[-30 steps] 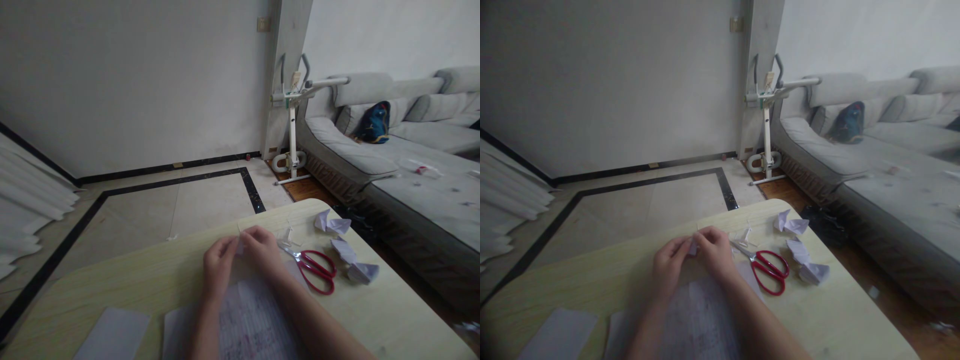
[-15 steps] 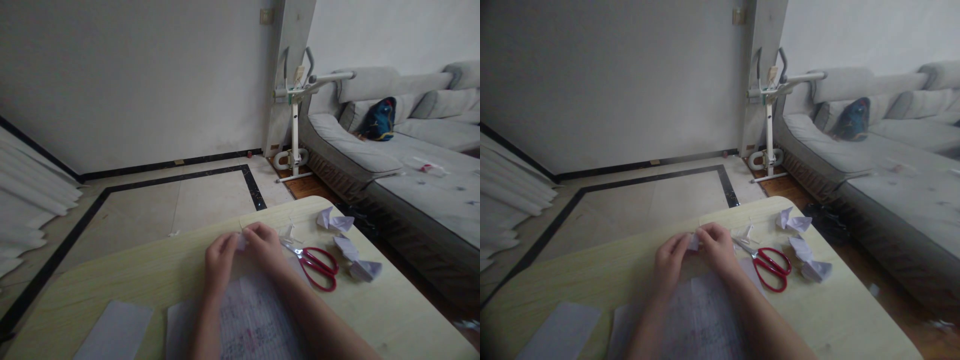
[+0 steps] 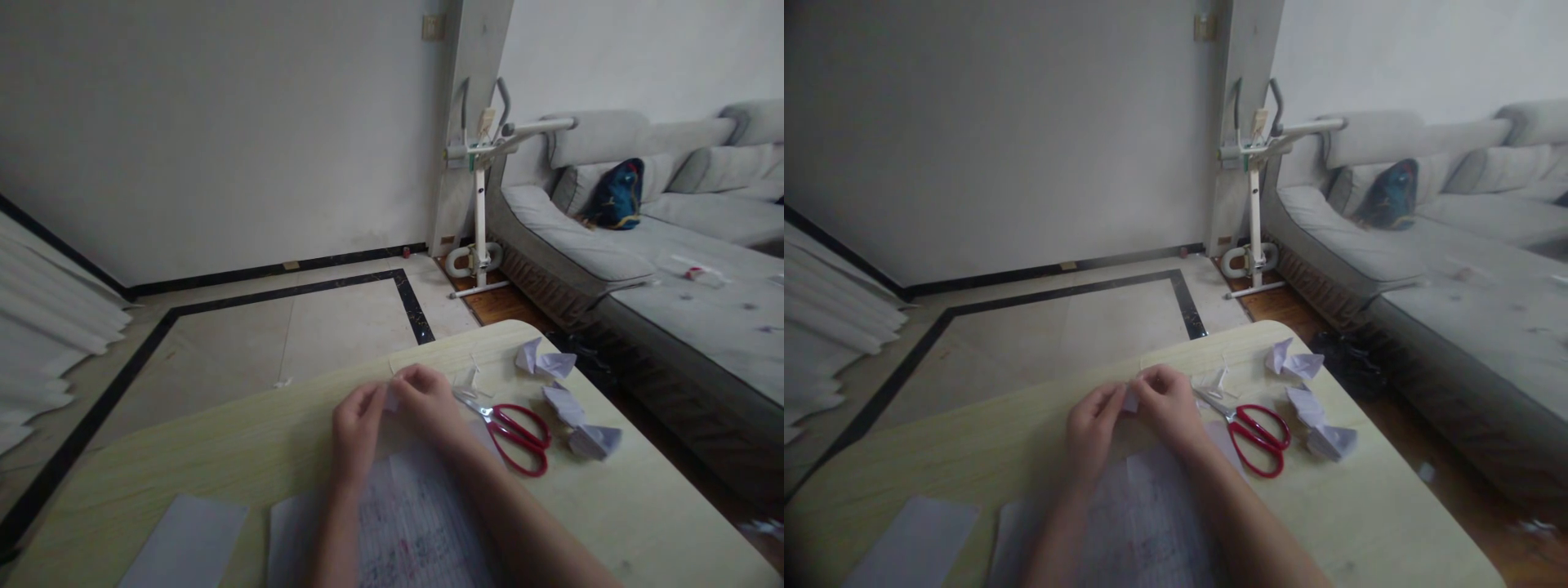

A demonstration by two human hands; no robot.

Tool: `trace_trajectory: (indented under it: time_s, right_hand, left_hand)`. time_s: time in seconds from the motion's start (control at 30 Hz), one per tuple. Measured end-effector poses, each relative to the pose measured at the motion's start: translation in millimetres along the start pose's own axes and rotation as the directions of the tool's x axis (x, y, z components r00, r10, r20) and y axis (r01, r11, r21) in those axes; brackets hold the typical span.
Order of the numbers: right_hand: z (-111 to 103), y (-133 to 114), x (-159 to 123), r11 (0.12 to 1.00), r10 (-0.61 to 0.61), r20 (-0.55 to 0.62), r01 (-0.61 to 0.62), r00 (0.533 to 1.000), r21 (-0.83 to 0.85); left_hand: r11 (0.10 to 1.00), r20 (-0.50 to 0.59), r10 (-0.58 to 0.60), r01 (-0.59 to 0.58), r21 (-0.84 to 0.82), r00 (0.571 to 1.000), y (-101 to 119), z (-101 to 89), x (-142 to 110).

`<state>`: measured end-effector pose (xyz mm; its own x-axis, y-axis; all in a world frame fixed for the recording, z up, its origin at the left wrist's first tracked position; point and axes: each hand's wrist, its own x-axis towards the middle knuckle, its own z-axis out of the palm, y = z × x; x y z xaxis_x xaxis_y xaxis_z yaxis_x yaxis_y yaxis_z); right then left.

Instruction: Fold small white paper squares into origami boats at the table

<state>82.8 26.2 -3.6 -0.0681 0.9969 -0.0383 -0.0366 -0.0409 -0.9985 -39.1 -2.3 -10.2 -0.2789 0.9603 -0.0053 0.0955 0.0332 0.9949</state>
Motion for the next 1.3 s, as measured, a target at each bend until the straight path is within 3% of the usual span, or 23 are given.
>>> trace_trajectory:
  time_s: [0.2, 0.37, 0.5, 0.73, 0.97, 1.3]
  right_hand:
    - [-1.8, -0.8, -1.4, 1.0, 0.009, 0.054, -0.008, 0.999, -0.022]
    - [-4.3, -1.4, -1.1, 0.998, 0.018, 0.099, -0.023, 0.995, 0.051]
    - [-3.1, -0.8, -1.1, 0.995, 0.045, 0.066, -0.051, 0.997, 0.088]
    - [1.0, -1.8, -2.3, 0.997, 0.024, 0.015, -0.023, 1.0, -0.069]
    - [-1.4, -3.9, -2.2, 0.999, 0.021, 0.062, -0.022, 0.998, 0.029]
    - [1.0, -2.1, -1.4, 1.0, 0.013, -0.013, -0.013, 1.0, -0.015]
  left_hand:
    - [1.0, 0.034, 0.009, -0.009, -0.009, 0.999, 5.2, -0.9, -1.7]
    - [1.0, -0.007, 0.029, -0.029, 0.006, 1.0, 7.1, -0.8, -2.6]
    - [0.999, -0.005, 0.017, -0.017, 0.039, 1.0, 2.6, -1.2, -1.3]
    - [0.998, 0.012, 0.011, -0.012, 0.063, 1.0, -2.2, -1.0, -2.0]
    - [0.997, -0.001, 0.046, -0.046, 0.058, 0.999, 1.2, 0.1, -2.3]
    - [1.0, -0.037, 0.003, -0.002, 0.006, 0.999, -2.3, -0.9, -1.5]
